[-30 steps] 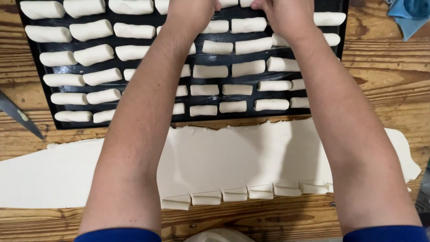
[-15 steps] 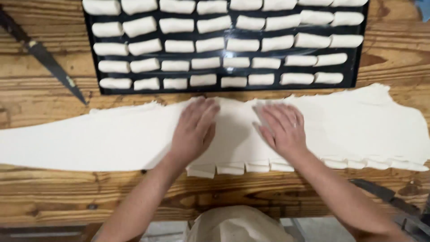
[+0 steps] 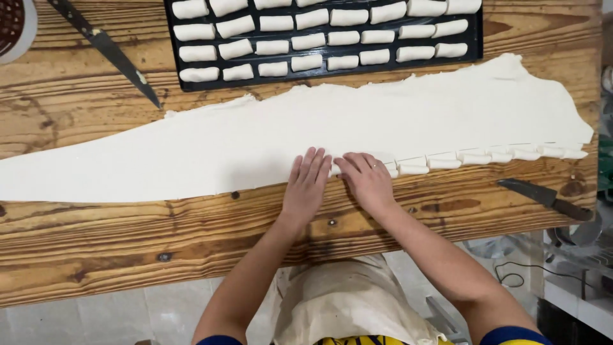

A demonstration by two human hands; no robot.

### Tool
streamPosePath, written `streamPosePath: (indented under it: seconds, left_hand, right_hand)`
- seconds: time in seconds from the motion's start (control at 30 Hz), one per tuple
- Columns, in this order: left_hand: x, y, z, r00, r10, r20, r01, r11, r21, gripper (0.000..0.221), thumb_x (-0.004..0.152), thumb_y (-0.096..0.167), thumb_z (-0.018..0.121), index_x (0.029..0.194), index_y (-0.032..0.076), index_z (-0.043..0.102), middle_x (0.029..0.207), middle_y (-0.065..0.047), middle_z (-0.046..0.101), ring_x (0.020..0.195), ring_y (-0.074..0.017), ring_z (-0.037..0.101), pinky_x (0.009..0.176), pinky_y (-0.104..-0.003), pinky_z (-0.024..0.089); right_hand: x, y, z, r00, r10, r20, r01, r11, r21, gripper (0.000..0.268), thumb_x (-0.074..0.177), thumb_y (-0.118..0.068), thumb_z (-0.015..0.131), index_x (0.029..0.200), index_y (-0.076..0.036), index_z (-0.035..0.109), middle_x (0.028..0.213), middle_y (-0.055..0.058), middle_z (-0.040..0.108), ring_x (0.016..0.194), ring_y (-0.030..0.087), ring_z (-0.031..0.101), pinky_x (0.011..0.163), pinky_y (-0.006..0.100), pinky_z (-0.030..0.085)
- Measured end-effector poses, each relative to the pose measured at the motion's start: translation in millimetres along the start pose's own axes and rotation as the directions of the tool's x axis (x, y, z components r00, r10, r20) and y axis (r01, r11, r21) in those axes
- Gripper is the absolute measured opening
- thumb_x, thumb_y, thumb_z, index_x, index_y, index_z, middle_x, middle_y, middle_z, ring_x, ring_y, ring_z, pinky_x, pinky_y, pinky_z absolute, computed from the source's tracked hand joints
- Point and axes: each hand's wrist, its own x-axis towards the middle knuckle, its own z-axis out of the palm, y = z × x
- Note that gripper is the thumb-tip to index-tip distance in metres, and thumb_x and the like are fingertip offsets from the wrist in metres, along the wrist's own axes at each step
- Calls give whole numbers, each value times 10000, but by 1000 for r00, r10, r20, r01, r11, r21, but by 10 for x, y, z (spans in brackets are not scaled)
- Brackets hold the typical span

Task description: Arranging small dough pieces on a baking tray and using a dough sheeter machine to flatten dough.

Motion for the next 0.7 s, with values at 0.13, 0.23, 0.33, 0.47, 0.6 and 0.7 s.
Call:
streamPosePath:
  seconds: [0.13,0.23,0.33,0.47,0.6,0.7]
  left_hand:
    - [-299,-417,189,993,86,-80,-91,994,-68,303,1052,216,501,1322,154,622,1126,-21,633,1086,-223,635,994,-417,463]
    - [-716,-524,-137,999,12,-35,-18,983,-183,299,1016,313,570,1281,181,616,1105,11,631,1037,-216,653,877,-378,488]
    - [-1248,-559,-457,997,-78,-10,77,995,-65,217,998,264,612,1196,182,646,1077,18,631,1073,-205,650,831,-339,491]
    - [-1622,-478,-532,984,-149,-95,156,985,70,368,1023,367,617,1375,257,622,1376,52,624,1408,-237,482,1202,-466,311]
    - [-1551,-449,-523,971,-180,-157,187,982,30,373,949,273,753,1315,241,688,1370,51,665,1428,-241,490,1219,-461,339]
    - [-1686,-439,-690,966,-215,-147,211,977,-43,286,929,182,751,1213,219,734,1264,40,724,1309,-222,607,1104,-403,486]
  right_hand:
    - [-26,-390,-102,987,-53,-153,54,999,2,284,988,-291,623,1270,-257,639,1092,-50,652,1006,223,687,783,355,581]
    - [-250,-683,-136,978,-101,-181,124,985,123,312,1012,-382,596,1274,-214,625,1071,-8,666,950,261,707,734,376,591]
    - [-551,-649,89,975,-115,-187,115,993,-12,234,1014,-365,584,1223,-279,644,1088,-63,672,1018,203,686,848,357,558]
    - [-758,-820,104,968,-108,-229,131,987,89,469,935,-441,659,1357,-238,626,1376,16,615,1352,296,527,1132,477,394]
    - [-717,-747,323,936,-90,-340,138,983,120,378,911,-436,741,1246,-266,702,1309,-52,676,1306,221,577,1151,421,425]
    - [-840,-644,211,934,-131,-332,199,963,180,317,957,-311,703,1247,-182,694,1233,-2,723,1160,191,682,1050,366,515]
